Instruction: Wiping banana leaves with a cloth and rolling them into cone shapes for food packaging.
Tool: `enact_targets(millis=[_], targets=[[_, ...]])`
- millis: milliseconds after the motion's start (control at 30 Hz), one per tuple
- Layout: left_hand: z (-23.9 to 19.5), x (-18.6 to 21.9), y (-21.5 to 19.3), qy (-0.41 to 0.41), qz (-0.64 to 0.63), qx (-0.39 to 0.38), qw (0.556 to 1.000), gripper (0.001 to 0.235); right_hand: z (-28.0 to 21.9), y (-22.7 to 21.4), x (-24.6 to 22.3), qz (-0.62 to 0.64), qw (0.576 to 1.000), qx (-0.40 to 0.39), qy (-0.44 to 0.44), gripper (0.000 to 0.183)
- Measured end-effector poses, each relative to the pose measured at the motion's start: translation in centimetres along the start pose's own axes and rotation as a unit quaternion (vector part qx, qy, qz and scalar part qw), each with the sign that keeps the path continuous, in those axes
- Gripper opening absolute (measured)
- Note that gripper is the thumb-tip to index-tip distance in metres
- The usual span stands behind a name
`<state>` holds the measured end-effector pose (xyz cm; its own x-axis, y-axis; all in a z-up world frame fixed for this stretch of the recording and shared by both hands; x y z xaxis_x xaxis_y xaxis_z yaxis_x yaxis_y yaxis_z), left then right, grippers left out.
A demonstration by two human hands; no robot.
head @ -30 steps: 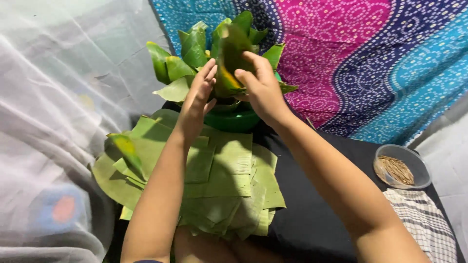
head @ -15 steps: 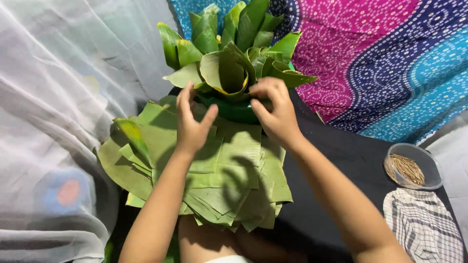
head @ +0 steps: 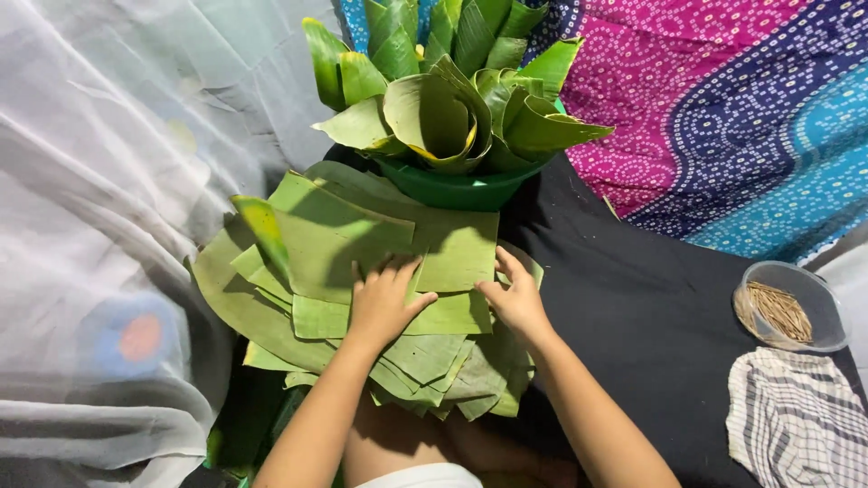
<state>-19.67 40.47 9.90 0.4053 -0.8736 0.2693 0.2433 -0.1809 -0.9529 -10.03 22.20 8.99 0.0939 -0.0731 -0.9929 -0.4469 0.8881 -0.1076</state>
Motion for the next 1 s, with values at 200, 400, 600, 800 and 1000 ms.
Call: enact_targets(millis=[200, 400, 600, 800, 1000], targets=[[0.7, -0.6, 3.8, 0.087, 0.088, 0.258, 0.958, 0.027, -1.4, 1.2, -2.0, 0.005, 0.997, -0.057, -0.048, 0.105], [2.6, -4.6, 3.7, -0.108, -0.047, 0.101, 0.988, 0.043, 0.3, -2.4, 7.3, -0.069, 0.997, 0.019, -0.011, 0.062], [0.7, -3.8, 1.3, 0.03, -0.05, 0.282, 0.958, 0.056, 0.1, -4.0, 7.9, -0.148, 0.988, 0.049, -0.006, 0.039], [0.7, -3.3, 1.2, 0.019, -0.049, 0.277, 0.959, 0.019, -0.5, -4.1, 4.7, -0.248, 0.965, 0.036, -0.071, 0.036], [-0.9, -0.4, -1.2, 0.039, -0.075, 0.24, 0.967, 0.031, 0.6, -2.3, 3.5, -0.09, 0.988, 0.03, -0.122, 0.012]])
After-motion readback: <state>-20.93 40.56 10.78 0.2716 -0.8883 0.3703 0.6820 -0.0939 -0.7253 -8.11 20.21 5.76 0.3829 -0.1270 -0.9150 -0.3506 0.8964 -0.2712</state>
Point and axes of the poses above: each hand's wrist, its own z-axis towards the middle knuckle, its own y-axis out of the palm, x = y × z, the point moved 9 cm from there along z, towards the middle knuckle, and after that the axes turned 10 degrees about -y, right-handed, at the moved point
